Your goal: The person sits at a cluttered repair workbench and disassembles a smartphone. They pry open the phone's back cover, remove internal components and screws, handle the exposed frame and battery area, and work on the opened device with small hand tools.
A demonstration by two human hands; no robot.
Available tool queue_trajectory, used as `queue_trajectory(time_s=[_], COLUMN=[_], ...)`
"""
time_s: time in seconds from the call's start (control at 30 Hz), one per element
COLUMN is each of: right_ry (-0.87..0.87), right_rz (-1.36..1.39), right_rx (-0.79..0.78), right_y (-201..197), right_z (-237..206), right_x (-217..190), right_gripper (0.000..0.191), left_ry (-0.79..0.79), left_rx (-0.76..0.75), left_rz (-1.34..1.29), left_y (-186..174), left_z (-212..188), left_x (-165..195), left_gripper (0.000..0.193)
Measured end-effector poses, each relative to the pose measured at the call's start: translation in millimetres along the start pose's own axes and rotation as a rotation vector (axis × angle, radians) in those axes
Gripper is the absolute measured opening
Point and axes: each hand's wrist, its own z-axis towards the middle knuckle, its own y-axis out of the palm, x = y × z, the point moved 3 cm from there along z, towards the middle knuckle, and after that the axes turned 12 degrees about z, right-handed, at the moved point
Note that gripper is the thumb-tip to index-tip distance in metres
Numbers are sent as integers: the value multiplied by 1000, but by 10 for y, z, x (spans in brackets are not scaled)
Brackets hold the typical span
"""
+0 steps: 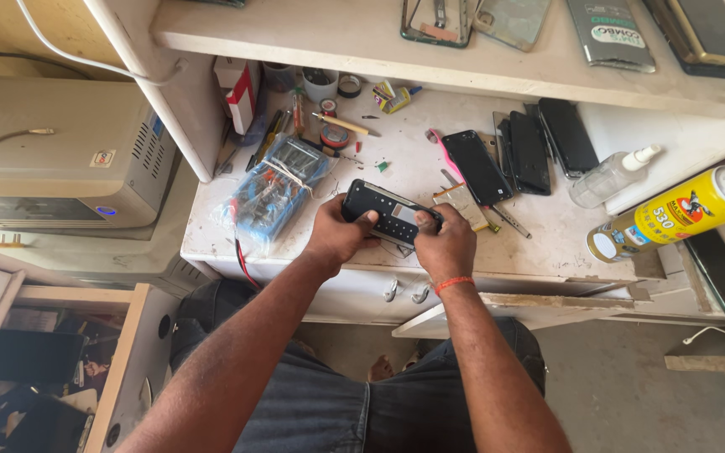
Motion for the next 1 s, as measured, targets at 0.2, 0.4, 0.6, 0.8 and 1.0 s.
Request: queue_trajectory(time_s=[0.2,0.4,0.6,0.8,1.0], right_ry=[-2,136,240,215,-8], right_rz=[194,661,557,510,325], right_rx=[-178,-452,-553,-506,-279], right_y=[-34,-76,-87,-1,2], right_z=[110,207,230,232,98], right_x=[189,369,416,405,270], right_gripper=[27,38,41,31,18], left_ry=[33,26,5,44,27], left_rx=[-137,-309,-370,-307,-220], left_rz=[-74,-187,-153,-113,-68], left_y=[-44,-92,-106,-81,-54], left_z=[42,63,93,77,59], left_x=[-14,-79,-75,-72,-45], left_gripper=[37,33,32,34,34])
